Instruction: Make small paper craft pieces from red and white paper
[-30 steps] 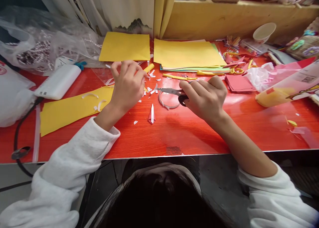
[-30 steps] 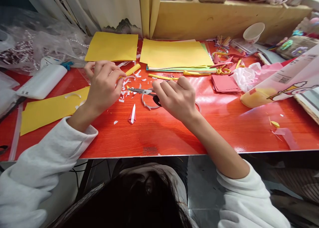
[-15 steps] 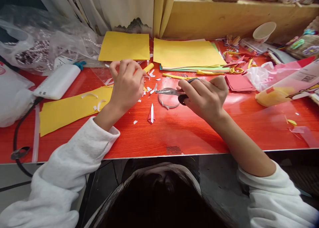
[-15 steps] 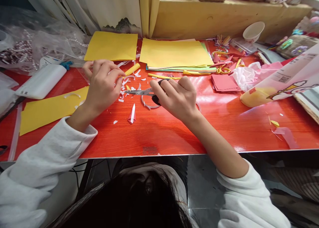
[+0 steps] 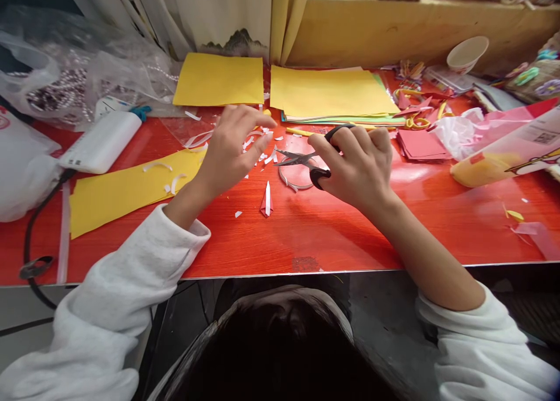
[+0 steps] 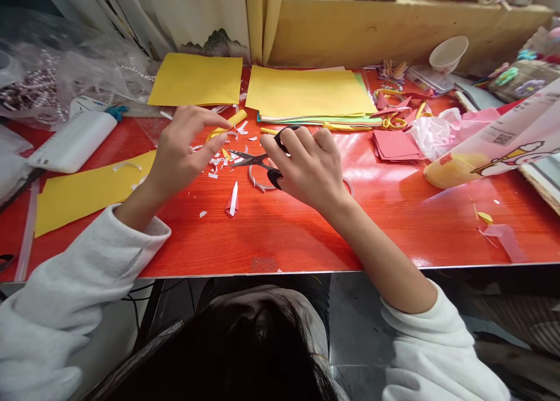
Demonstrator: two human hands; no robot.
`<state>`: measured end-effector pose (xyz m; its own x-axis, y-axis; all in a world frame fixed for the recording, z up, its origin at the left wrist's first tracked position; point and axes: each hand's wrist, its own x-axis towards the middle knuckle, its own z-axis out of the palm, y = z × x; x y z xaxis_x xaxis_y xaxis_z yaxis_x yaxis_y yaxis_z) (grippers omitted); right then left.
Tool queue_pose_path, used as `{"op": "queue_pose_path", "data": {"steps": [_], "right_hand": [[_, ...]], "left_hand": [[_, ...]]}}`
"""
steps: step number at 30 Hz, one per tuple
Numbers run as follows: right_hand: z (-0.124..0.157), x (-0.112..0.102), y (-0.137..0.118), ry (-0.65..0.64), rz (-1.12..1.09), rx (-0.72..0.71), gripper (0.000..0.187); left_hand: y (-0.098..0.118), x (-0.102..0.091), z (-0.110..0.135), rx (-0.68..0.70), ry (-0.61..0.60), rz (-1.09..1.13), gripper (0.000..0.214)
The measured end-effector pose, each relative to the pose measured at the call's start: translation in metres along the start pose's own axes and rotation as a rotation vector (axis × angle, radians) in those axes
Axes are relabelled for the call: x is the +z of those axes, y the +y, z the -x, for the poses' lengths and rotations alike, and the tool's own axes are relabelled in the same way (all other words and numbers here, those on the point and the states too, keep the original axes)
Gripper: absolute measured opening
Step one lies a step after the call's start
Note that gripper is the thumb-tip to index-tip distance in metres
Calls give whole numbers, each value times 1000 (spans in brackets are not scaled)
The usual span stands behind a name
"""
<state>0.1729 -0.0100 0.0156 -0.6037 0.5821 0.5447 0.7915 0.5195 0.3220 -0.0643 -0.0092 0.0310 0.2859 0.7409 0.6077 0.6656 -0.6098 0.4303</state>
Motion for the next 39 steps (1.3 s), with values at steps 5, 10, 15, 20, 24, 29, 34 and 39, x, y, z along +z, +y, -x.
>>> {"op": "queue_pose_path", "data": {"steps": [5, 10, 15, 20, 24, 29, 34, 39], "right_hand": [[-1, -1, -1, -43, -1, -9, 52], [-3, -2, -1, -63, -1, -24, 51], [-4, -3, -2, -65, -18, -13, 51], [-4, -4, -1, -73, -33, 4, 51], [-4, -5, -1, -99, -45, 5, 54], [-5, -7, -1, -111, -29, 2, 54], [-5, -7, -3, -98, -15, -3, 49], [-5, -7, -4, -102, -7, -15, 47]], "left_hand": [[18, -10, -2, -152, -192, 276, 19], [19, -13, -4, -286, -266, 376, 19], [18, -13, -5, -322, -288, 400, 18], [18, -14, -4, -320, -284, 420, 19], [18, -14, -4, -310, -281, 433, 20], [17, -13, -3, -325, -276, 422, 20], [14, -12, -3, -335, -293, 443, 21], [13, -10, -3, -332, -303, 448, 20]]}}
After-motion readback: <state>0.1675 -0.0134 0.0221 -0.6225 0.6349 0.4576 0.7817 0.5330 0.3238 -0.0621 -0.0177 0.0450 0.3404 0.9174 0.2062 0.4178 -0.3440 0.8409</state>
